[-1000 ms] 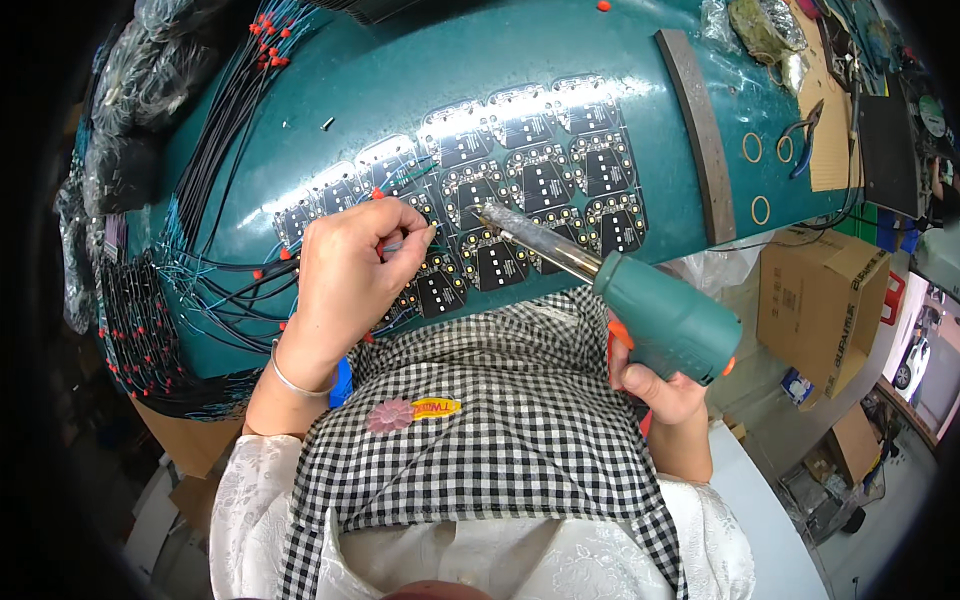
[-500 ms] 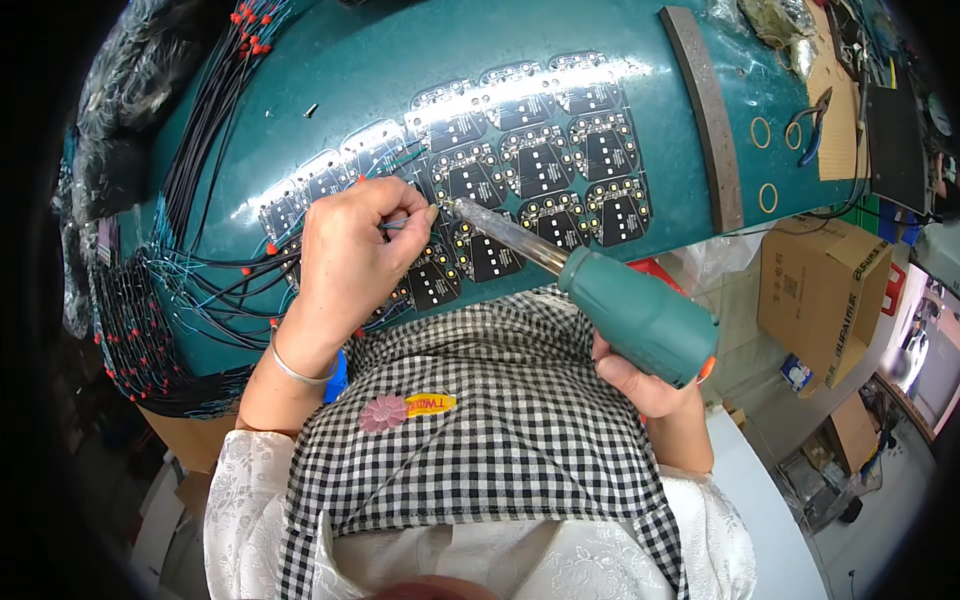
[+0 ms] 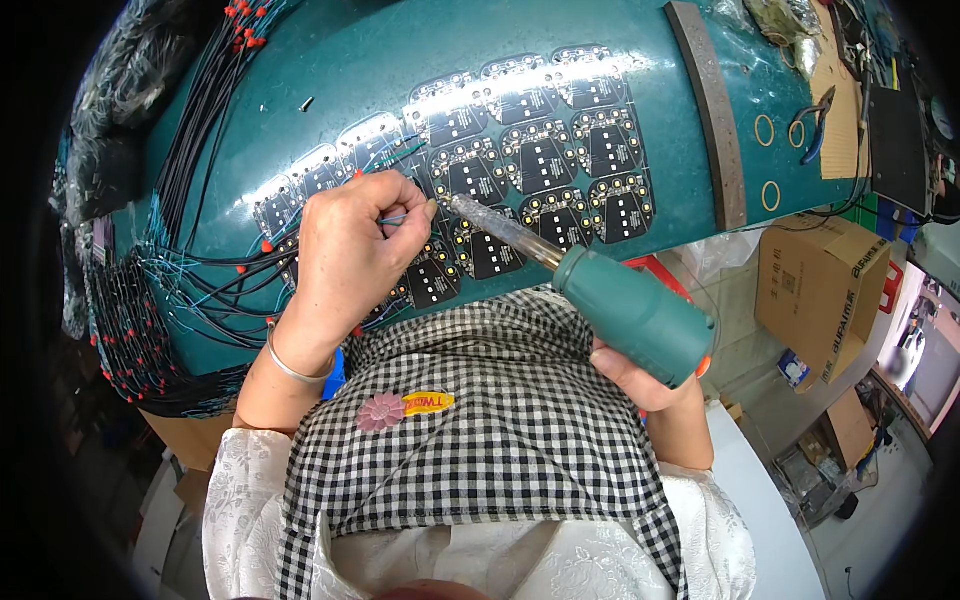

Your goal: The person solders individual wires onto an array of LED circuit boards using a soldering iron.

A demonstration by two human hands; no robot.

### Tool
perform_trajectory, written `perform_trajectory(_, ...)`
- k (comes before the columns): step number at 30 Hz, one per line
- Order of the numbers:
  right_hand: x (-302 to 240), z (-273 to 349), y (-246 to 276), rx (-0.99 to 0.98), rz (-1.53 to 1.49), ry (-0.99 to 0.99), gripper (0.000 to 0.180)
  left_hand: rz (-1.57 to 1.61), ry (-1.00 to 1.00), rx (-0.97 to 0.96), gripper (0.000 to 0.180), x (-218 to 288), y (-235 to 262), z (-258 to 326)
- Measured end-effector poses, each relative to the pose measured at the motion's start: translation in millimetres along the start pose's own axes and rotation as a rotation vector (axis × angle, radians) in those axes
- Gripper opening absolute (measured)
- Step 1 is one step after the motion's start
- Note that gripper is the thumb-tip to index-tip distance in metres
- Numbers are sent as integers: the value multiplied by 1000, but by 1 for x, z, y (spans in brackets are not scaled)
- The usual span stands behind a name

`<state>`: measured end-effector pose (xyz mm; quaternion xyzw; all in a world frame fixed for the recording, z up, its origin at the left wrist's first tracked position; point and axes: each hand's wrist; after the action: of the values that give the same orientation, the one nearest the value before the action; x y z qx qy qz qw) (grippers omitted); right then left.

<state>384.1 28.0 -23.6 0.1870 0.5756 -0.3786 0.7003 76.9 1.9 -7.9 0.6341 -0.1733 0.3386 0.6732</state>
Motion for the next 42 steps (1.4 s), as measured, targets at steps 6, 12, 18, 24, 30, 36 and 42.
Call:
perform_trajectory(6,12,4,5,10,194,92,51,-11,-34,22,11,-2,-2,0)
perform_trajectory(12,-13,1,1,127,-128,59,60,-30,-51,33,11,-2,-2,0)
perform_trajectory(18,-14,5,-1,160,-112,49,57,118,-111,32,11,0,5,3)
perform_trajectory(24,-15,7,-8,316,-100,-47,72,176,-145,32,13,-1,-1,7)
perform_trajectory(30,-9,8,-6,269,-82,-24,71,57,-156,20,13,0,-10,7)
perform_trajectory(36,-3,6,9,87,-163,124,55,-144,-369,-16,12,-1,-10,6)
perform_trajectory(42,-2,12,13,140,-208,149,56,-134,-340,40,14,-1,-15,3)
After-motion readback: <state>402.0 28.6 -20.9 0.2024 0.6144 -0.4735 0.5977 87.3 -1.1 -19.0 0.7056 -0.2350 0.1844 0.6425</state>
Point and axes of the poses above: each hand's wrist, its own z-axis away from the middle knuckle, its own y-axis out of the back of the hand, x = y × z, and after that the axes turned 4 degrees about -x, right-handed
